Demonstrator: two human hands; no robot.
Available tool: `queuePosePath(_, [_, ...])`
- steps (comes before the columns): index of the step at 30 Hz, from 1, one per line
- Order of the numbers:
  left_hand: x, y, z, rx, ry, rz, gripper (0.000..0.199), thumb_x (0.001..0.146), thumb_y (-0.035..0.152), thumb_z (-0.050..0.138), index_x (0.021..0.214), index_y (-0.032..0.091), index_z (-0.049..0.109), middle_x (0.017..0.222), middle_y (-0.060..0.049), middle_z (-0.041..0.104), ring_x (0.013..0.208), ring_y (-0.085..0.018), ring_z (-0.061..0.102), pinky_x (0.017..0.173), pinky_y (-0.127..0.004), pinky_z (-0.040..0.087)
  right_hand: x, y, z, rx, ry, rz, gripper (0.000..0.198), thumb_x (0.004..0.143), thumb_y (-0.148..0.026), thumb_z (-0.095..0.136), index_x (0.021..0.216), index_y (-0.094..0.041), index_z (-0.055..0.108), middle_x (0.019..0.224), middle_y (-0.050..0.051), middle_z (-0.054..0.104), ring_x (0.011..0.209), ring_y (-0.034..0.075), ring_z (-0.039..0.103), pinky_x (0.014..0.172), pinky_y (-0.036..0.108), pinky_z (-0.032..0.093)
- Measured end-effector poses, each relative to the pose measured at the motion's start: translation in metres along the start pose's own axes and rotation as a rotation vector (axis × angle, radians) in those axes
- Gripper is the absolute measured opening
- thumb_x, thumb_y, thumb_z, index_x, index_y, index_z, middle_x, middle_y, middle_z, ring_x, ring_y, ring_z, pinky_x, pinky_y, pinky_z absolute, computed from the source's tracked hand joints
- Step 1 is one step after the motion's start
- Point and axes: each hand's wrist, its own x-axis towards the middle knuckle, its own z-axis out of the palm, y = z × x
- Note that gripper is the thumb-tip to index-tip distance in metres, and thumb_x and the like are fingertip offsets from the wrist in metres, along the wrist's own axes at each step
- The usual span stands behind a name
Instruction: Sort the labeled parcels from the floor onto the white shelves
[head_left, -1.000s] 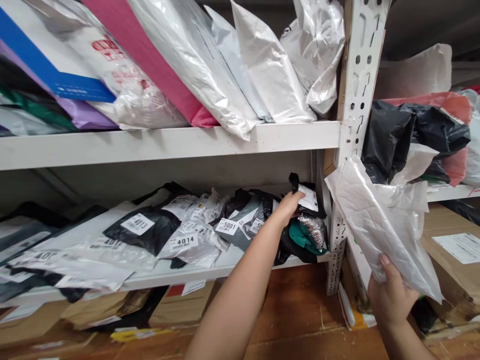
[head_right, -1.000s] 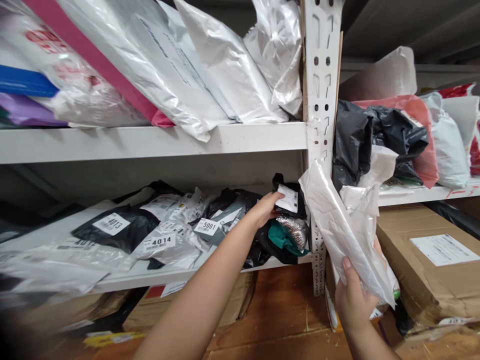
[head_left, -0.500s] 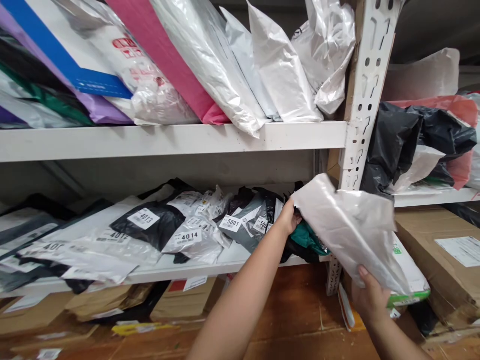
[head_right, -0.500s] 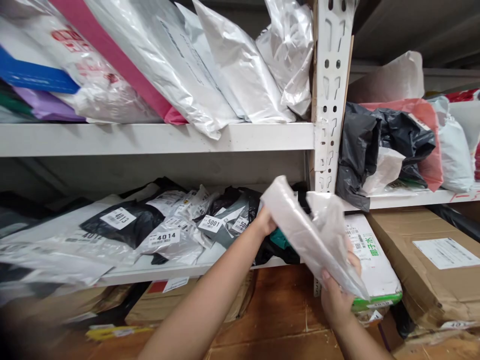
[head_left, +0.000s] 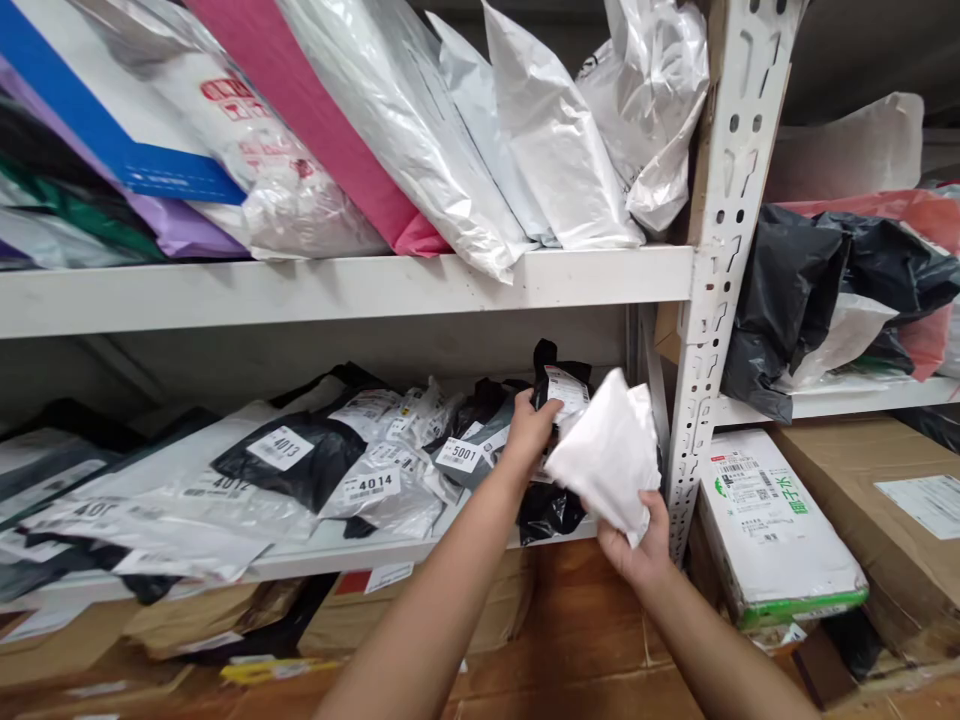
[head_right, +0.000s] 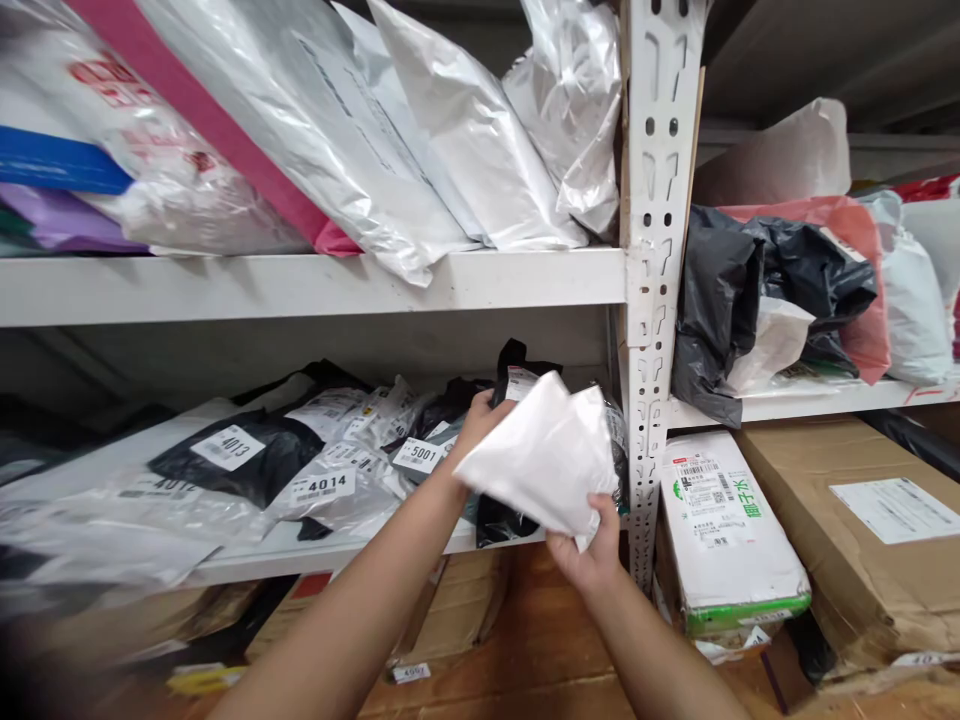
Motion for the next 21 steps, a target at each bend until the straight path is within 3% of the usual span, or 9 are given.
queuePosePath(2, [-0.007, 0.001, 0.002, 0.051, -0.031, 0.047, 0.077, 0.082, 0.017, 0.064, 0.153, 0.027, 0.034, 0.126, -0.012, 0.065, 0.093, -0.026, 0.07, 0.062, -0.029, 0.06, 0.012, -0.011, 0.004, 0.098, -0.113, 0.041, 0.055, 0.057, -0.026, 0.078, 0.11, -0.017, 0.069, 0.108, 0.009, 0.074, 0.106, 0.021, 0.067, 0.05, 0.014, 0.052])
queuePosePath(4, [-0.014, 0.003, 0.007, 0.152, -0.083, 0.138, 0.082, 0.085, 0.014, 0.057, 0.159, 0.033, 0.028, 0.132, -0.009, 0.064, 0.094, -0.025, 0.07, 0.07, -0.033, 0.062, 0.016, -0.021, 0.004, 0.156, -0.196, 0.073, 0.061, 0.058, -0.026, 0.08, 0.117, -0.018, 0.068, 0.112, 0.008, 0.071, 0.114, 0.019, 0.063, 0.048, 0.008, 0.049])
queuePosePath(7, [-0.022, 0.004, 0.021, 0.403, -0.152, 0.312, 0.055, 0.088, 0.008, 0.047, 0.139, 0.023, 0.061, 0.124, -0.01, 0.07, 0.11, -0.026, 0.068, 0.1, -0.036, 0.055, 0.013, -0.03, -0.002, 0.215, -0.229, 0.125, 0.063, 0.059, -0.025, 0.084, 0.119, -0.017, 0.066, 0.111, 0.007, 0.07, 0.112, 0.015, 0.062, 0.047, 0.003, 0.047])
queuePosePath(9, [-0.027, 0.001, 0.032, 0.611, -0.195, 0.358, 0.049, 0.09, 0.007, 0.045, 0.132, 0.017, 0.068, 0.128, -0.013, 0.069, 0.121, -0.025, 0.064, 0.112, -0.032, 0.045, 0.01, -0.032, -0.008, 0.225, -0.235, 0.149, 0.058, 0.063, -0.026, 0.085, 0.118, -0.017, 0.067, 0.11, 0.008, 0.069, 0.109, 0.014, 0.062, 0.046, 0.002, 0.046])
queuePosePath(12, [-0.033, -0.005, 0.046, 0.794, -0.281, 0.319, 0.049, 0.089, 0.009, 0.052, 0.135, 0.014, 0.067, 0.13, -0.016, 0.069, 0.123, -0.025, 0.064, 0.11, -0.03, 0.045, 0.007, -0.034, -0.015, 0.187, -0.269, 0.14, 0.053, 0.07, -0.027, 0.083, 0.12, -0.021, 0.067, 0.111, 0.006, 0.07, 0.107, 0.012, 0.063, 0.046, 0.002, 0.044])
queuePosePath(16, [-0.027, -0.002, 0.055, 0.894, -0.422, 0.309, 0.03, 0.08, 0.01, 0.065, 0.105, 0.018, 0.08, 0.113, -0.014, 0.077, 0.12, -0.031, 0.066, 0.1, -0.032, 0.051, 0.007, -0.035, -0.019, 0.175, -0.254, 0.12, 0.058, 0.072, -0.025, 0.082, 0.128, -0.022, 0.065, 0.119, 0.008, 0.071, 0.104, 0.012, 0.063, 0.043, 0.001, 0.041])
queuePosePath(21, [-0.012, 0.005, 0.057, 1.002, -0.57, 0.315, 0.012, 0.08, 0.018, 0.066, 0.083, 0.022, 0.077, 0.099, -0.01, 0.08, 0.103, -0.031, 0.073, 0.084, -0.03, 0.054, 0.008, -0.038, -0.024, 0.196, -0.287, 0.152, 0.067, 0.076, -0.023, 0.08, 0.139, -0.023, 0.058, 0.123, 0.007, 0.071, 0.104, 0.012, 0.063, 0.042, 0.001, 0.043])
